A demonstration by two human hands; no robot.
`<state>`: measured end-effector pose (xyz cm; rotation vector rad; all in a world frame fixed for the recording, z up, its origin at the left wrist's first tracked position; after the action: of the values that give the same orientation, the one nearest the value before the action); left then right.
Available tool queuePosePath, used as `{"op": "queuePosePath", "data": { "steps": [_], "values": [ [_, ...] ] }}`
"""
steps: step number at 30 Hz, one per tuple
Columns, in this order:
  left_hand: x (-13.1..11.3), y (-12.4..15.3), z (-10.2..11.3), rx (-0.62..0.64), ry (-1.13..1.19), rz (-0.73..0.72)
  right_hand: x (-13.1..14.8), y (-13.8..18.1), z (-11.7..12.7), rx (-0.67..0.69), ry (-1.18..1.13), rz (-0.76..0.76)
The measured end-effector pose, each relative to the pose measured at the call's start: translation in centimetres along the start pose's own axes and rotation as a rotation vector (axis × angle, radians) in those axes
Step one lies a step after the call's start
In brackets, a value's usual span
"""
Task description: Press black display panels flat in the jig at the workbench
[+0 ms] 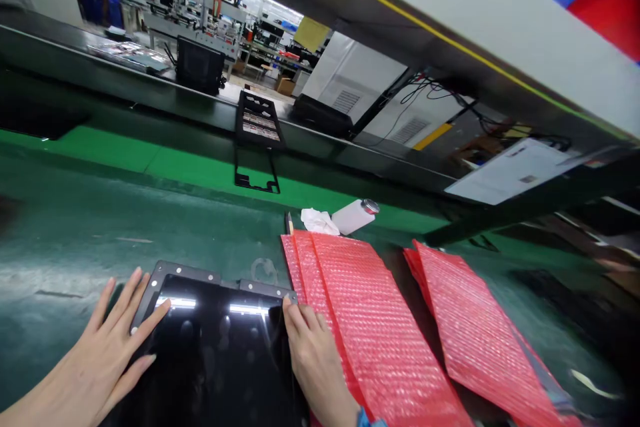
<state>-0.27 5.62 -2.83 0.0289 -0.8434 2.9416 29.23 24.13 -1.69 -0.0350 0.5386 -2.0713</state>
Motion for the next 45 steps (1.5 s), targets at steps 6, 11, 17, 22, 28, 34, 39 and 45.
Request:
{"op": "queuePosePath", "data": {
  "steps": [6, 11, 17, 22, 28, 34, 39, 45],
  "values": [
    [-0.2, -0.1, -0.2, 0.021, 0.051, 0.06, 0.2, 0.3, -0.9, -0.035, -0.161, -0.112],
    [-0.3, 0.3, 0.1, 0.059, 0.048, 0.076, 0.7, 0.3, -0.1, -0.034, -0.298, -0.142],
    [-0.1, 0.5, 0.2, 0.055, 0.064, 0.104, -0.6, 0.2, 2.0, -0.012, -0.383, -0.124],
    [-0.2, 0.5, 0.3, 0.077, 0.101, 0.129, -2.1, -0.7, 1.7, -0.022, -0.33, -0.165],
    [0.3, 1.1, -0.1, 0.104, 0.155, 0.133, -0.8, -0.1, -0.1, -0.019, -0.262, -0.143],
    [0.2, 1.3, -0.8, 0.099, 0.198, 0.174, -0.1, 0.6, -1.3, -0.12, -0.327, -0.183],
    [-0.4, 0.1, 0.4, 0.094, 0.163, 0.167, 0.9, 0.3, -0.9, -0.09, -0.402, -0.2],
    [-0.3, 0.0, 1.1, 0.103, 0.14, 0.164, 1.4, 1.3, 2.0, -0.02, -0.622, -0.245]
  ]
}}
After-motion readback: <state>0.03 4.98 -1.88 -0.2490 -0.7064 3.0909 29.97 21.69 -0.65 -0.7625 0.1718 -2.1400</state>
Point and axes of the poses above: each hand's wrist, its own y-axis away from the middle knuckle, its own z-axis out of the back of the hand, x = y × z, the point moved 3 cm from there along -y, towards the middle knuckle, and after that the axes turned 8 degrees about -x, right-handed, at the moved point
